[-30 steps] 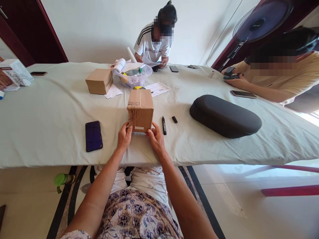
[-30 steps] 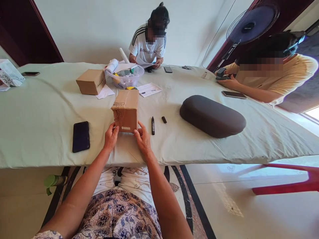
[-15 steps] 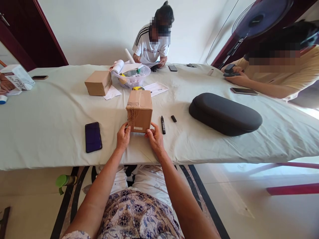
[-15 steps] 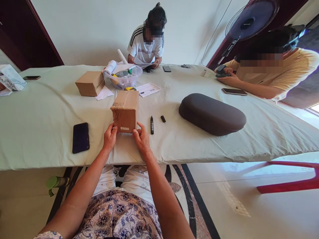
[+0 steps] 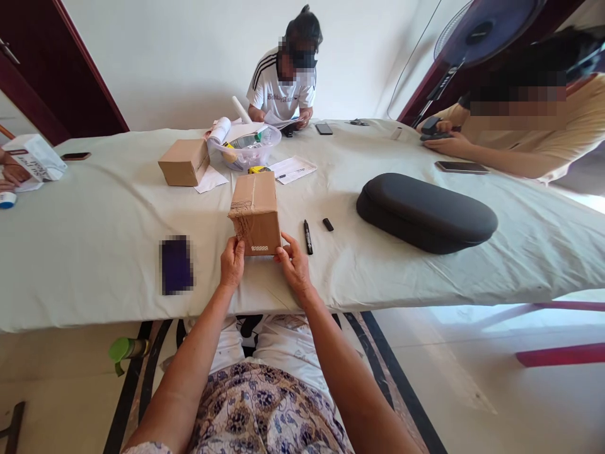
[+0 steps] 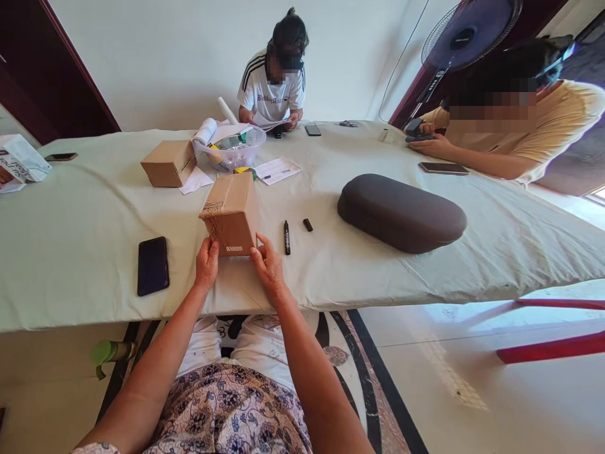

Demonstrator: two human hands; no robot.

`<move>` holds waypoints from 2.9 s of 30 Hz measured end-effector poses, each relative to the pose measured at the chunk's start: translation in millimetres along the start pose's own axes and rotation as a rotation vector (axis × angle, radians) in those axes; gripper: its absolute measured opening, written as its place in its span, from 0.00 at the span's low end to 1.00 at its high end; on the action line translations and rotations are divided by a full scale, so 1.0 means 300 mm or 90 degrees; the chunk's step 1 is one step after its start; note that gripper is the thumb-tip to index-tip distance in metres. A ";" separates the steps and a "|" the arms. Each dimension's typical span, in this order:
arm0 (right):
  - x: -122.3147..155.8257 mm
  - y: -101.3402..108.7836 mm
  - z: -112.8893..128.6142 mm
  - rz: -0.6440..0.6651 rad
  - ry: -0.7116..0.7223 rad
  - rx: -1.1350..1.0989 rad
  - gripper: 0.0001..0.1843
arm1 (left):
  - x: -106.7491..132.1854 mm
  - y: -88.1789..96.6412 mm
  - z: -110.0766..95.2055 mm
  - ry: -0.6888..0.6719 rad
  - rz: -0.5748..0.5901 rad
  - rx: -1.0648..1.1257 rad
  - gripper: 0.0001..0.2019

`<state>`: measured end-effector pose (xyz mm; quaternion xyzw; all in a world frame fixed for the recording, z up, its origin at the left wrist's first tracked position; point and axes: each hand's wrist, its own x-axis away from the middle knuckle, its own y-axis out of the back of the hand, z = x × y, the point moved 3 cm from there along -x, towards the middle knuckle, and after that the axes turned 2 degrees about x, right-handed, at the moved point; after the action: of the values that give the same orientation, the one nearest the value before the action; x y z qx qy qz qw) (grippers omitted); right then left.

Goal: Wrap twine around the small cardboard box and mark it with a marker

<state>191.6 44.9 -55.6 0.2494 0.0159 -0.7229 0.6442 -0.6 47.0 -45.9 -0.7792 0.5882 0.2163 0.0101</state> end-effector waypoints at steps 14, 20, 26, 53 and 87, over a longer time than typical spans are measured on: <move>-0.005 0.002 -0.003 -0.024 0.013 -0.023 0.25 | 0.003 -0.007 0.015 0.001 -0.002 0.027 0.24; -0.006 0.002 -0.015 -0.053 -0.002 -0.024 0.24 | 0.004 -0.009 0.013 0.002 0.010 0.056 0.24; -0.005 0.007 0.004 -0.047 0.013 -0.031 0.24 | 0.008 -0.006 0.009 -0.001 0.005 0.055 0.23; 0.006 0.029 0.009 -0.095 0.069 0.035 0.19 | 0.009 0.007 0.017 -0.009 -0.075 0.230 0.38; -0.014 0.016 -0.009 -0.099 0.029 -0.032 0.24 | 0.008 0.028 0.036 0.011 -0.127 0.105 0.17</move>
<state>197.1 48.8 -54.8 0.2473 0.0682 -0.7642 0.5917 -11.4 45.2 -54.3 -0.8323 0.5235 0.1582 0.0906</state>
